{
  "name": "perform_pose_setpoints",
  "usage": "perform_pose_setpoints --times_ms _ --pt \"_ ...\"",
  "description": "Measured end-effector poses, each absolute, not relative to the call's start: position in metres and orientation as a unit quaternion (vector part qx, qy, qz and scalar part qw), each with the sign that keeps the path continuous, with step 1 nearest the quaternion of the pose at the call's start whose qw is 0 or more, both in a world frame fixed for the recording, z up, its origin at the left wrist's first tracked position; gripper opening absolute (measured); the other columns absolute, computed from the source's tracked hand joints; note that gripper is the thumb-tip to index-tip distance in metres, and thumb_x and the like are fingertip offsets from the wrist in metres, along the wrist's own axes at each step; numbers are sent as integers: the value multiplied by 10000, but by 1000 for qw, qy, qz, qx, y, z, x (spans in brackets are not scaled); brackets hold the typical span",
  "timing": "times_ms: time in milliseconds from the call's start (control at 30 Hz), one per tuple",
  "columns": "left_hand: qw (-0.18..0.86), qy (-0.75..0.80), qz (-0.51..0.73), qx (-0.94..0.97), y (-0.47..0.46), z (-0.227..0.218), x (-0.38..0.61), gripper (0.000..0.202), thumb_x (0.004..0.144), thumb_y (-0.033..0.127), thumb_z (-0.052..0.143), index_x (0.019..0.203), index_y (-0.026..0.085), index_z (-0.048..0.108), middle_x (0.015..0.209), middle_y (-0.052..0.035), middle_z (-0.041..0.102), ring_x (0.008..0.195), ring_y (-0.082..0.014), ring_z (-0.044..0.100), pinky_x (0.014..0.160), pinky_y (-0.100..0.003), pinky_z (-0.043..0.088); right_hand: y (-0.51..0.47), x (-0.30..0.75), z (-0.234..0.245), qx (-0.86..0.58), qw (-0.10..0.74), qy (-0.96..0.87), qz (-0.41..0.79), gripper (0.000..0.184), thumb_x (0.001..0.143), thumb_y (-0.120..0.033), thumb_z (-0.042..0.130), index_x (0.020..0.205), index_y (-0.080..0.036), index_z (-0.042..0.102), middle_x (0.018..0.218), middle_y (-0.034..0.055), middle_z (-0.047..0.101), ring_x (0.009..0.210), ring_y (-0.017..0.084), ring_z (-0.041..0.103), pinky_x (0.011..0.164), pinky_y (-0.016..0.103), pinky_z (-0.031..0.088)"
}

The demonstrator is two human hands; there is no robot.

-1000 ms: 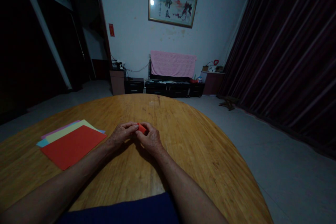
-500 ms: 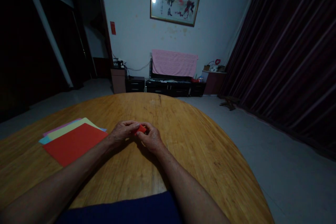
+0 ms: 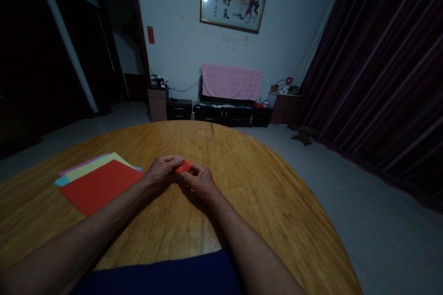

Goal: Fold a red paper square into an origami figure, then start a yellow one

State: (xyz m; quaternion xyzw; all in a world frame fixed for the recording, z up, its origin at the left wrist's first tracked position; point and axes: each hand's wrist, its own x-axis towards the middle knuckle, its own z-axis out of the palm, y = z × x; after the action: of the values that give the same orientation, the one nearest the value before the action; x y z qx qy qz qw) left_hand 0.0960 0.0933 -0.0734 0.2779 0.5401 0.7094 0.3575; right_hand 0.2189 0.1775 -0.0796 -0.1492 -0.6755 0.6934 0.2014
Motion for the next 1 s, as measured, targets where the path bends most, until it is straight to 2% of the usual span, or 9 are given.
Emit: perform_pose_setpoints --times_ms 167,367,500,600,900,1000 --pt "361 536 708 284 93 -73 101 242 647 334 737 691 114 646 558 -3 595 452 -100 527 446 -212 381 171 219 -77 -167 225 -622 731 284 642 -384 762 810 -182 655 633 -12 600 530 103 509 495 235 371" --pt "411 517 694 286 91 -71 100 208 648 285 744 724 120 642 579 -13 616 472 -118 564 472 -226 426 167 219 -74 -169 236 -596 749 183 609 -287 744 718 -177 646 599 -20 574 525 97 479 516 240 380" --pt "406 522 694 285 90 -68 102 192 643 269 742 705 123 634 569 -16 615 460 -126 568 467 -238 440 172 220 -76 -171 226 -631 722 190 661 -327 720 669 -162 627 560 -20 534 494 87 442 501 239 356" --pt "416 516 688 294 89 -67 102 193 653 279 738 682 118 634 560 -18 612 459 -118 562 470 -234 439 179 219 -81 -175 233 -647 704 214 687 -357 719 708 -159 639 586 -13 546 500 87 441 491 233 334" --pt "390 551 672 305 90 -68 100 178 667 283 717 644 123 643 536 -7 590 450 -102 533 456 -213 391 183 222 -77 -180 203 -688 673 204 679 -352 719 666 -171 625 580 0 554 508 101 453 474 233 331" --pt "431 531 655 322 87 -67 98 197 681 298 718 646 115 656 544 -20 596 454 -95 529 461 -210 384 188 222 -79 -193 203 -687 671 193 661 -328 728 660 -175 609 569 2 559 508 102 460 467 229 334"
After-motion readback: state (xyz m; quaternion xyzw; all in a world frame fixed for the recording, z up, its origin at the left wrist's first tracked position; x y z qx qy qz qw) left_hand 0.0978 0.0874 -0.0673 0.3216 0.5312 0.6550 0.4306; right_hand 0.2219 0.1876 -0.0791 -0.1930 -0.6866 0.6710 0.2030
